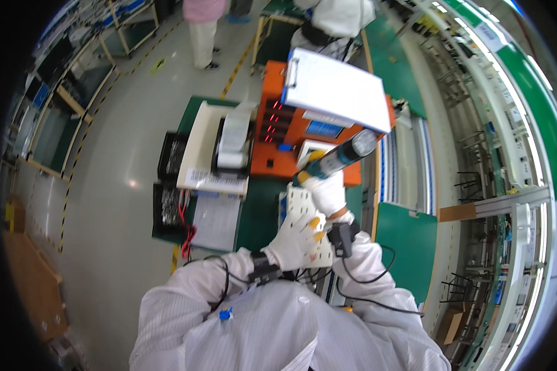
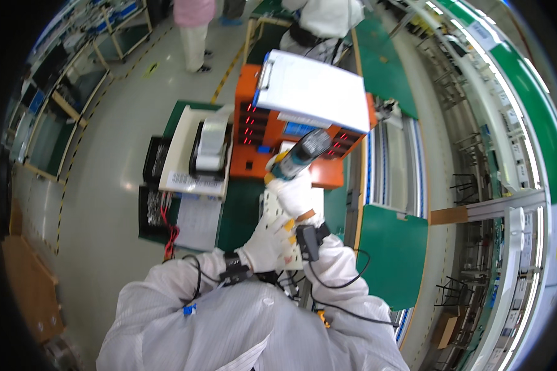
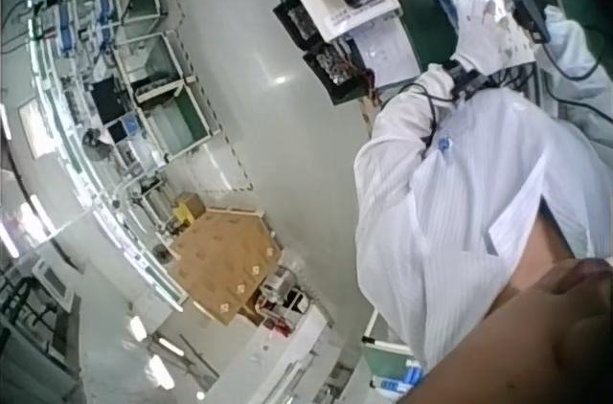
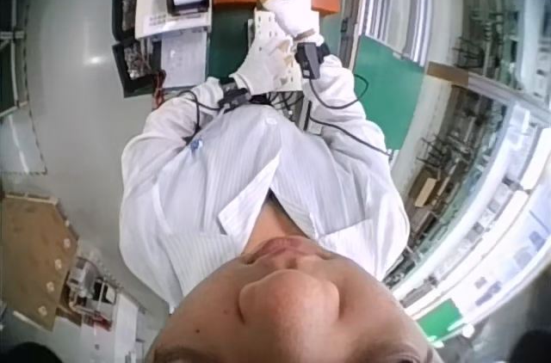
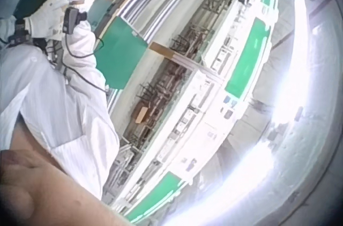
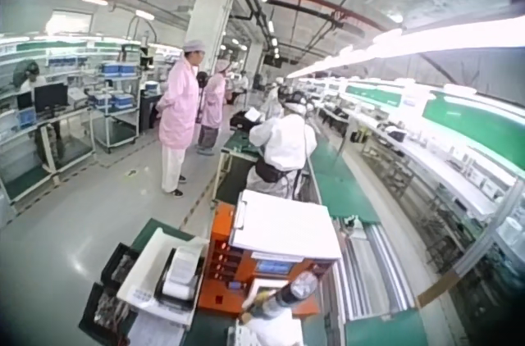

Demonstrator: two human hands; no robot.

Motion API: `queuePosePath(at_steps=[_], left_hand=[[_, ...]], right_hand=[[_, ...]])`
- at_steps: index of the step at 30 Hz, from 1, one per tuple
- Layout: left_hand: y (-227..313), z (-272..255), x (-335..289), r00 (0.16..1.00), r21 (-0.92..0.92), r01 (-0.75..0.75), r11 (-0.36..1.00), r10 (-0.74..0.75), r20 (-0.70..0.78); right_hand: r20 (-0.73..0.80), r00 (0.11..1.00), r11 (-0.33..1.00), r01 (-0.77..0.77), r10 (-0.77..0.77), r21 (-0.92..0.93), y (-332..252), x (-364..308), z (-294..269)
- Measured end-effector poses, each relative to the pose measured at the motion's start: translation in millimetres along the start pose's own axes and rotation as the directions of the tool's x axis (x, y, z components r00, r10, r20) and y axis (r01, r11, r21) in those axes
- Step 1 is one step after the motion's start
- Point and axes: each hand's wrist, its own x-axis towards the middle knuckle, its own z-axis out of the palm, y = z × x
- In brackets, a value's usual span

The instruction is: Assembling and testing a large industrial battery pack using an electric screwdriver and diagnostic cables.

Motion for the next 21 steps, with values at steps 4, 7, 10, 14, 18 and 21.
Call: queuePosePath(at_steps=[4,7,10,14,18,21], left_hand=[[-3,-15,1,0.991,-0.055,-0.134,0.989,0.135,0.016],[-10,-15,1,0.974,-0.068,-0.216,0.974,0.22,0.053],[-14,-27,3,0.949,-0.042,-0.261,0.964,0.265,0.172],[-17,-38,3,0.923,-0.035,-0.295,0.955,0.294,0.248],[-29,-25,0,0.927,-0.075,-0.352,0.933,0.358,0.111],[-27,-41,7,0.889,-0.078,-0.361,0.929,0.368,0.271]], right_hand=[[-0.064,0.997,0.996,-0.034,0.039,0.083,1,-4,5],[-0.116,0.993,0.983,-0.009,0.03,0.184,6,-1,8],[-0.158,0.987,0.979,0.01,0.022,0.201,2,0,12],[-0.215,0.976,0.982,0.001,0.04,0.187,4,4,14],[-0.234,0.971,0.984,0.0,0.042,0.177,10,5,15],[-0.268,0.962,0.992,-0.016,0.05,0.126,11,6,17]])
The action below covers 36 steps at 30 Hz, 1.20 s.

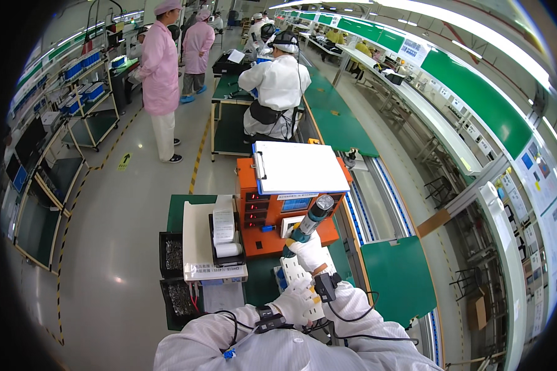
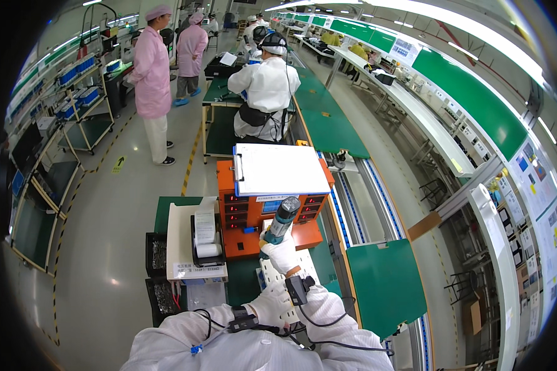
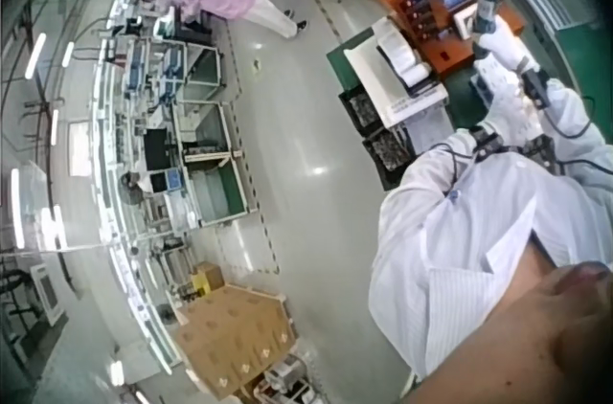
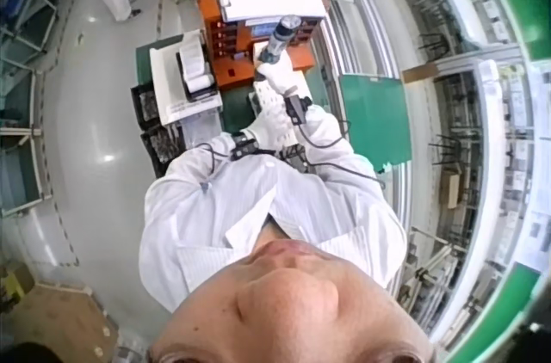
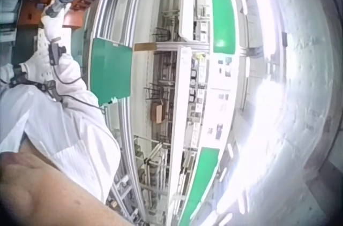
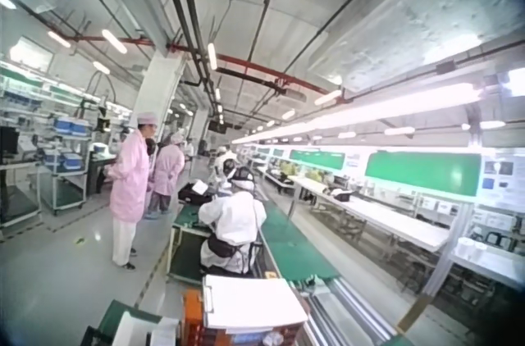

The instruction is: Assembling and testing a large industrial battery pack using an electric screwdriver and diagnostic cables.

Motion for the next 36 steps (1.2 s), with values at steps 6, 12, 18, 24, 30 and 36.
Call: queuePosePath(at_steps=[6,12,18,24,30,36], left_hand=[[-9,12,-2,0.999,-0.092,0.042,0.995,-0.042,0.01],[-3,8,-6,0.995,-0.075,0.075,0.994,-0.07,0.07],[2,16,-10,0.955,-0.075,-0.054,0.996,0.03,-0.295],[4,9,-5,0.921,-0.169,0.042,0.985,-0.104,-0.374],[6,24,5,0.969,-0.071,0.222,0.972,-0.229,-0.099],[9,42,14,0.891,0.059,0.447,0.893,-0.439,-0.114]], right_hand=[[-0.035,0.999,0.998,0.017,-0.019,-0.059,-1,0,16],[-0.044,0.999,1.0,0.015,-0.015,0.001,2,-8,19],[-0.062,0.998,0.994,-0.016,0.009,-0.111,11,-18,9],[0.127,0.992,0.968,0.018,0.015,-0.251,26,-8,0],[0.111,0.973,0.977,0.193,-0.203,0.094,-64,5,-35],[-0.286,0.874,0.908,0.418,-0.393,0.031,-206,-30,-191]])
